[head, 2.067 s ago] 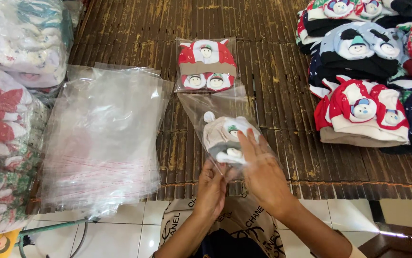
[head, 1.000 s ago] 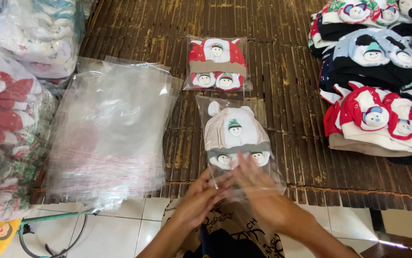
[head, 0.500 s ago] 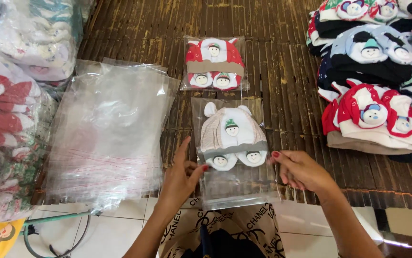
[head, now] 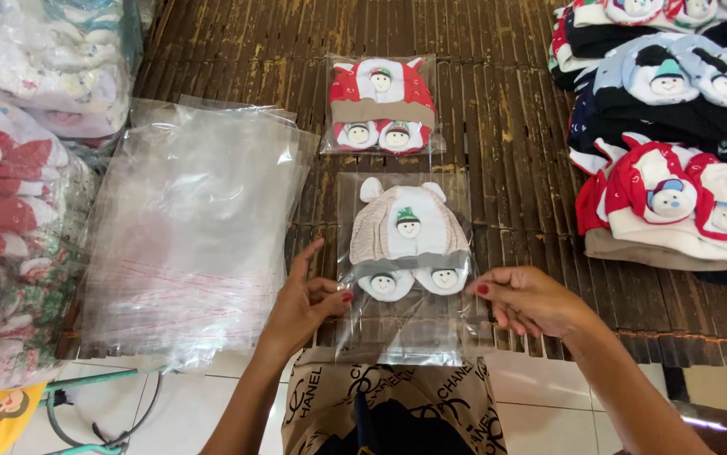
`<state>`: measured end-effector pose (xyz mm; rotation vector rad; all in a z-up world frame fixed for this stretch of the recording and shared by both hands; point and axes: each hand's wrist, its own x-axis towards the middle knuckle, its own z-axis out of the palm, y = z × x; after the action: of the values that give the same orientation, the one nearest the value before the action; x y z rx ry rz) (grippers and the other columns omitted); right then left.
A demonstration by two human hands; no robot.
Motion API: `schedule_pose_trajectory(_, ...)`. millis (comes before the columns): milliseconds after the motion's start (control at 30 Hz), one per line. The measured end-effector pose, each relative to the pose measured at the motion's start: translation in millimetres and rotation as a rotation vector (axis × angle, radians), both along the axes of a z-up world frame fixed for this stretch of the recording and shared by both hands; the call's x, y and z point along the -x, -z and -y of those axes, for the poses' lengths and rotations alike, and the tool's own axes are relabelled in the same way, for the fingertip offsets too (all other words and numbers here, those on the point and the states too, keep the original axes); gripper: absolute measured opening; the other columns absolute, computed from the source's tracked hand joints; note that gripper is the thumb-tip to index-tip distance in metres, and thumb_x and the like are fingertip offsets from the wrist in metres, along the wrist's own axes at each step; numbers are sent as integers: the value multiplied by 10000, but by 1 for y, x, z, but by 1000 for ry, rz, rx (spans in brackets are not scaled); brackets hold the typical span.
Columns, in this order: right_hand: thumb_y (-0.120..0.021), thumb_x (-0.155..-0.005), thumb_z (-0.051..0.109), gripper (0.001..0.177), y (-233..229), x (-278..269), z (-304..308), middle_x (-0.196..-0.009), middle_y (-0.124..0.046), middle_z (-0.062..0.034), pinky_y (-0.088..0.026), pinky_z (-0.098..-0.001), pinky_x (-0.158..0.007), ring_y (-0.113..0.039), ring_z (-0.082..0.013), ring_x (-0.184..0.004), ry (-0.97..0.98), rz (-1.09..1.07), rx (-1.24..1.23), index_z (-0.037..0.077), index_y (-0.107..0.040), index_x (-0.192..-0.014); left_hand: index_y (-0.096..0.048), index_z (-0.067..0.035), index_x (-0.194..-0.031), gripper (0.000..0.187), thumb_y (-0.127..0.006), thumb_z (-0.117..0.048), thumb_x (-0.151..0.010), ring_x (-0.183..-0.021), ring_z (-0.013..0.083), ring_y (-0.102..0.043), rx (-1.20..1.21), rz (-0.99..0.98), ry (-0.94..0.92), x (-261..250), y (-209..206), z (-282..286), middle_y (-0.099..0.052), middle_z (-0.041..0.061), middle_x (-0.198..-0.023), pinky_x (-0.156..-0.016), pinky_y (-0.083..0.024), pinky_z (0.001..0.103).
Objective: Packaging baby hats and booties into individual plastic bags
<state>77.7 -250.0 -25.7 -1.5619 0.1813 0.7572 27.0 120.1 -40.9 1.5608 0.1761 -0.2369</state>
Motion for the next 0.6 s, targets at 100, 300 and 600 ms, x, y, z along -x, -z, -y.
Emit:
schedule_pose_trajectory(100, -678, -922, 39, 242, 6, -4, 3, -494, -629, -266, -380, -197, -180, -512, -183, -253, -51, -26, -53, -161, -661, -1056, -282, -150, -1591, 890, -761, -24, -852, -786, 176, -669, -10, 70, 83, 0, -11, 4, -758, 151, -936, -735, -632, 294)
schedule_pose_trajectory(300, -660, -933, 43, 243, -1, -28, 21, -593, -693, -321, -485, -258, -219, -620, -246, -330, -48, 106, -111, -156, -667, -1072, -449, -70, -1476, 767, -788, 54, -799, -360, 125, -551, 152, 166, 48, -20, -36, -2, -753, 169, -803, -349, -513, 211)
schedule_pose_trajectory(600, -661, -919, -29, 149, -27, -15, -3, -913, -751, -305, -669, -482, -809, -777, -346, -856, 131, 689, 20, -130, -676, -1028, -636, -124, -1260, 427, -739, 13, -869, -902, 317, -777, -477, 655, 61, -29, -68, -1, -777, 106, -930, -794, -652, 422)
